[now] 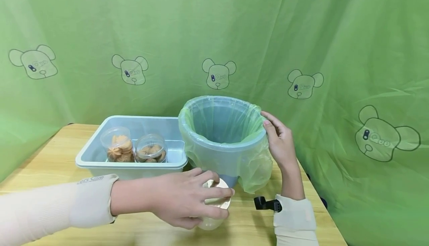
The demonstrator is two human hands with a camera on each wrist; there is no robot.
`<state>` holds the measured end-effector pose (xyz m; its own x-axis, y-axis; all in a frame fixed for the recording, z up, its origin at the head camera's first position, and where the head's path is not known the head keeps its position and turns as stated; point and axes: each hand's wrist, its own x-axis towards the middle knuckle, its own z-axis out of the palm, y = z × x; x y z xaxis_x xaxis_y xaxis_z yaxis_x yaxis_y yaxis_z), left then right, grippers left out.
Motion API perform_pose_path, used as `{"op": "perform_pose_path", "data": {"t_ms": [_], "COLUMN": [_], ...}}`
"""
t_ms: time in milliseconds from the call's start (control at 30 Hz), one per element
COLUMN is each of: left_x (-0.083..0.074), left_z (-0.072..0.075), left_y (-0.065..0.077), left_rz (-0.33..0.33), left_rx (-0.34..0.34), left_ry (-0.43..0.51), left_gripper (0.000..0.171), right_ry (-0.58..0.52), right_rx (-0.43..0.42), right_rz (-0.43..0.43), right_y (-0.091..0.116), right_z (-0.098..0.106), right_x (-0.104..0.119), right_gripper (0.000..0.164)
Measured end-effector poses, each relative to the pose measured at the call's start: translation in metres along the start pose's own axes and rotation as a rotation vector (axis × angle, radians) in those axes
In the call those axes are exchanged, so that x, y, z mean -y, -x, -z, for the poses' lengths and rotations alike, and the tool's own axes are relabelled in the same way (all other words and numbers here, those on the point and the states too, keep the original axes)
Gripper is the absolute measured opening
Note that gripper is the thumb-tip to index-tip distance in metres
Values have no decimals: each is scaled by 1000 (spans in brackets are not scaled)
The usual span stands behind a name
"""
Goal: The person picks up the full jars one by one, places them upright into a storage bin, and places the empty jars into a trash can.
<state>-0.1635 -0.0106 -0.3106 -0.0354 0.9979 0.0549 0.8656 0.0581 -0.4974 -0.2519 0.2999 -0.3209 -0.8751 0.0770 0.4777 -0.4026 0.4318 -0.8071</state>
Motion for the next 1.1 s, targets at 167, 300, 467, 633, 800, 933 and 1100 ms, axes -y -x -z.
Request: {"op": "perform_pose_path", "data": {"t_ms": [167,300,467,633,800,933,1100], "left_x": [3,7,13,19,29,39,53], "left_z": [18,31,45,62,80,95,112], "left_y": [3,6,10,13,15,15,17], "left_rz": [-8,-13,-18,-12,-8,-3,12], "left_rx": [24,14,-36,-62,-111,-145,-144], "left_ry": [-37,-57,-108,-134,-103,-104,-111], "left_gripper": [55,54,53,53,51,49,54], "right_ry": [2,1,-5,-1,-6,-10,-13], "right_rx": [-5,-6,-8,-14,-15,-18,-14], "right_rz": [8,16,16,20,14,9,-7], "right_y": [0,0,0,-1,-1,0,0], "right_z": [1,1,1,1,1,0,1], "right_x": [0,-1,-1,-2,-2,-1,1], "right_gripper": [46,46,46,46,46,45,46]}}
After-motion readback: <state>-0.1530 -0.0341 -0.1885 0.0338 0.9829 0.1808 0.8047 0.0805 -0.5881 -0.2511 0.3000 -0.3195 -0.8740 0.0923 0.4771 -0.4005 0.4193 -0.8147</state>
